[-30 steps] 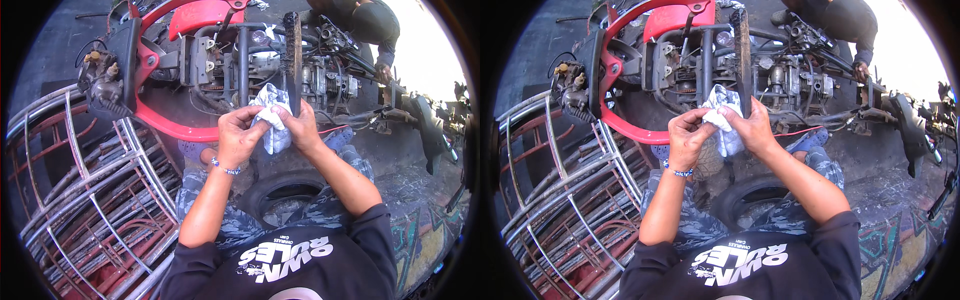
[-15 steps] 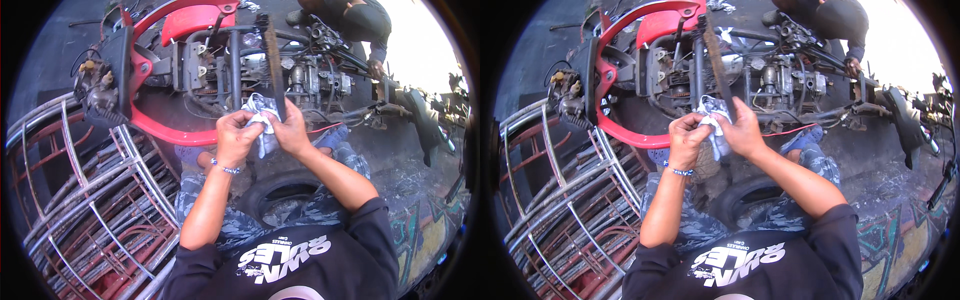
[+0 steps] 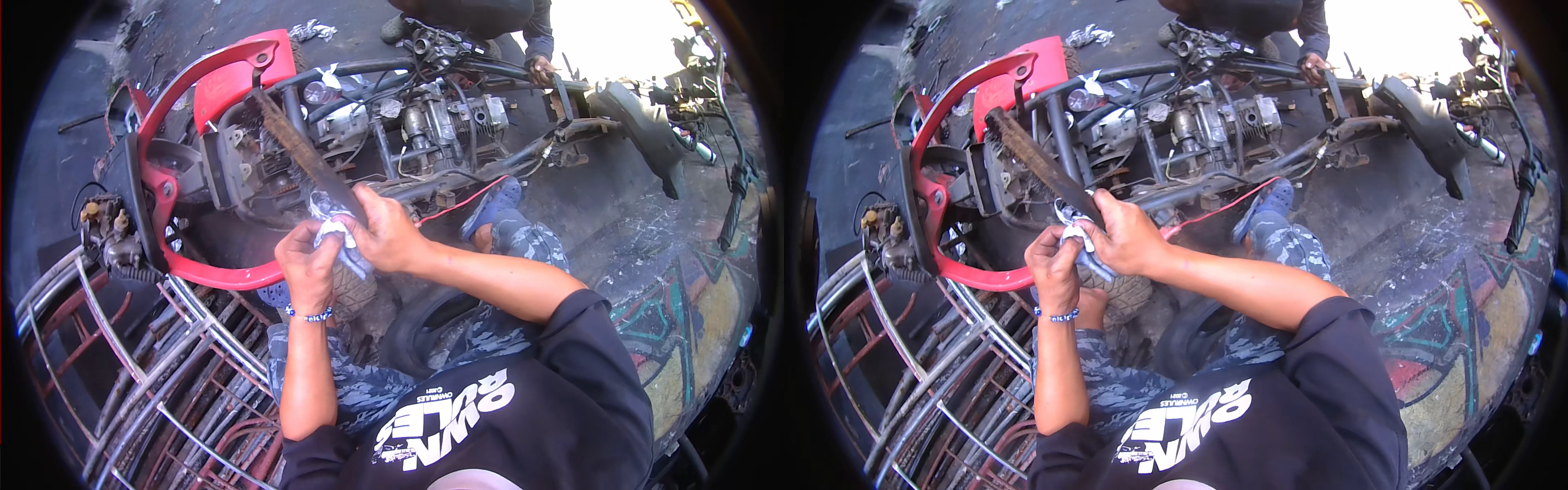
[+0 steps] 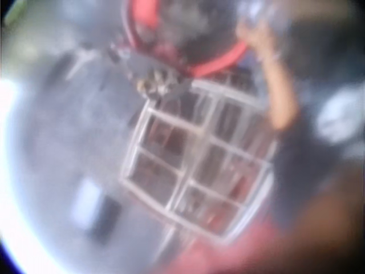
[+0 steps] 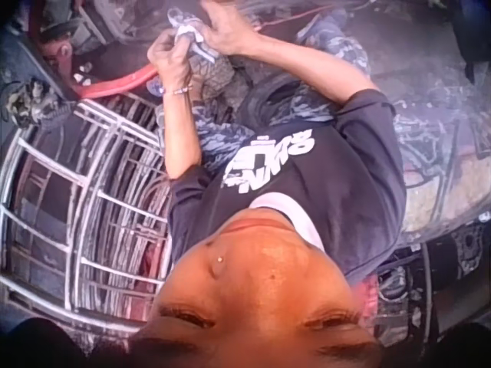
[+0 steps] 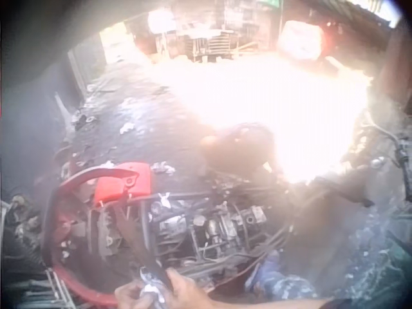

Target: Cleaning and inspecting internal components of a motorcycle frame during repair.

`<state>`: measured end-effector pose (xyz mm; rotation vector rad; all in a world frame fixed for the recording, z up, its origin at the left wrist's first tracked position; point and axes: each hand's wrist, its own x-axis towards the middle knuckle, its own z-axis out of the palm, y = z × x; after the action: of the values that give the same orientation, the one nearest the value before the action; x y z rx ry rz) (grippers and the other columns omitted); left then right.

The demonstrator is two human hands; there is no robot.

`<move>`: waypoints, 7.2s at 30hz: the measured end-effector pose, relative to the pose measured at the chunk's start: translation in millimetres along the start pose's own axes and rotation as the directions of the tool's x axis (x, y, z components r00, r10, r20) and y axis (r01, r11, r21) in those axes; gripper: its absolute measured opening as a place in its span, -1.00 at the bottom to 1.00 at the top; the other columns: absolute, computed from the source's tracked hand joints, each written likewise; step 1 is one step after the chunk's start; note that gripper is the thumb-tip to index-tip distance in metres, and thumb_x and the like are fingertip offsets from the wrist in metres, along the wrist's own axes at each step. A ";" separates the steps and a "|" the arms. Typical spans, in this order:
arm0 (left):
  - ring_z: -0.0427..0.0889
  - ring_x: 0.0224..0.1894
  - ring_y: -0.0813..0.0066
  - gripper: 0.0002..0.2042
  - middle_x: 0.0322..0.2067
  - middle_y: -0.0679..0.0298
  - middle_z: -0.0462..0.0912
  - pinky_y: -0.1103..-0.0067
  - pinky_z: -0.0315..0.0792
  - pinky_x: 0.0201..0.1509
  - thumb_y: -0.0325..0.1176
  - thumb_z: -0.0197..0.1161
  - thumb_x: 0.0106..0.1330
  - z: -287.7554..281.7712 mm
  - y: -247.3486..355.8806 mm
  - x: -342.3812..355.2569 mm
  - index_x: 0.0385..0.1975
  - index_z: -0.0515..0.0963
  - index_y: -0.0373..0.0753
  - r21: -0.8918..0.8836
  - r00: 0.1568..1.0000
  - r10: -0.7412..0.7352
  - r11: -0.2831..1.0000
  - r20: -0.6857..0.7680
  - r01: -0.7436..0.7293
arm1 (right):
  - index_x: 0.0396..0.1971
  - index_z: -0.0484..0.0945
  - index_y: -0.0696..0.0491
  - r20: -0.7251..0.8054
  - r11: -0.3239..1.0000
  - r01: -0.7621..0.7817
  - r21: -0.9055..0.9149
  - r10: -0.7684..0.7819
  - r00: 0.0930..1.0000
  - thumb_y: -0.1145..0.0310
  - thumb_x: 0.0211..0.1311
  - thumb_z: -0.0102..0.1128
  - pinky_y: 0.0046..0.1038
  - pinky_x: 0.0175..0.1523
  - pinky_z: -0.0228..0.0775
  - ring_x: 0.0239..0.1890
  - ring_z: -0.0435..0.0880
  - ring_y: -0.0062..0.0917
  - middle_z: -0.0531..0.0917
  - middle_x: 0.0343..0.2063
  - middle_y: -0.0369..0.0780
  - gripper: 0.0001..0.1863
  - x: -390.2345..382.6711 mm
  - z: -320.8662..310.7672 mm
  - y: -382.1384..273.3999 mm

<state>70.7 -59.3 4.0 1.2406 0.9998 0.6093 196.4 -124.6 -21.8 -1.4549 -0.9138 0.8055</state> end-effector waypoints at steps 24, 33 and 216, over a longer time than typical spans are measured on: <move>0.48 -0.47 0.68 -0.93 -0.51 0.35 0.59 0.70 0.33 -0.37 -0.57 0.16 0.06 25.2 14.3 1.8 -0.49 0.57 -0.40 -0.129 0.998 0.003 0.992 -0.061 -0.011 | -0.26 0.37 0.21 -0.171 0.992 0.077 0.103 -0.058 0.984 0.46 0.19 0.13 -0.29 -0.39 0.41 -0.46 0.63 -0.09 0.57 -0.54 0.03 -0.80 -0.1 -3.1 -4.1; 0.49 -0.48 0.71 -0.93 -0.51 0.36 0.59 0.71 0.36 -0.36 -0.55 0.15 0.11 15.2 7.6 5.1 -0.46 0.55 -0.39 -0.465 0.981 -0.184 0.864 0.064 0.193 | -0.27 0.40 0.19 -0.005 0.990 0.131 0.041 -0.131 0.991 0.39 0.21 0.19 -0.48 -0.37 0.40 -0.48 0.61 -0.48 0.59 -0.52 -0.16 -0.78 7.8 -10.2 -12.6; 0.49 -0.54 0.54 -0.81 -0.55 0.26 0.57 0.53 0.43 -0.42 -0.55 0.42 -0.22 -119.2 23.1 18.0 -0.64 0.56 -0.51 0.005 0.397 0.038 0.997 -0.917 -0.083 | -0.16 0.64 0.06 0.575 0.811 0.068 -0.582 0.351 0.739 0.28 0.13 0.18 -0.44 -0.06 0.44 -0.26 0.69 -0.40 0.69 -0.31 -0.06 -0.71 102.1 40.1 51.4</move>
<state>-22.3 19.3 19.7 0.8260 1.8603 1.4736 211.8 -16.2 -73.7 -1.8062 -1.7209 1.2963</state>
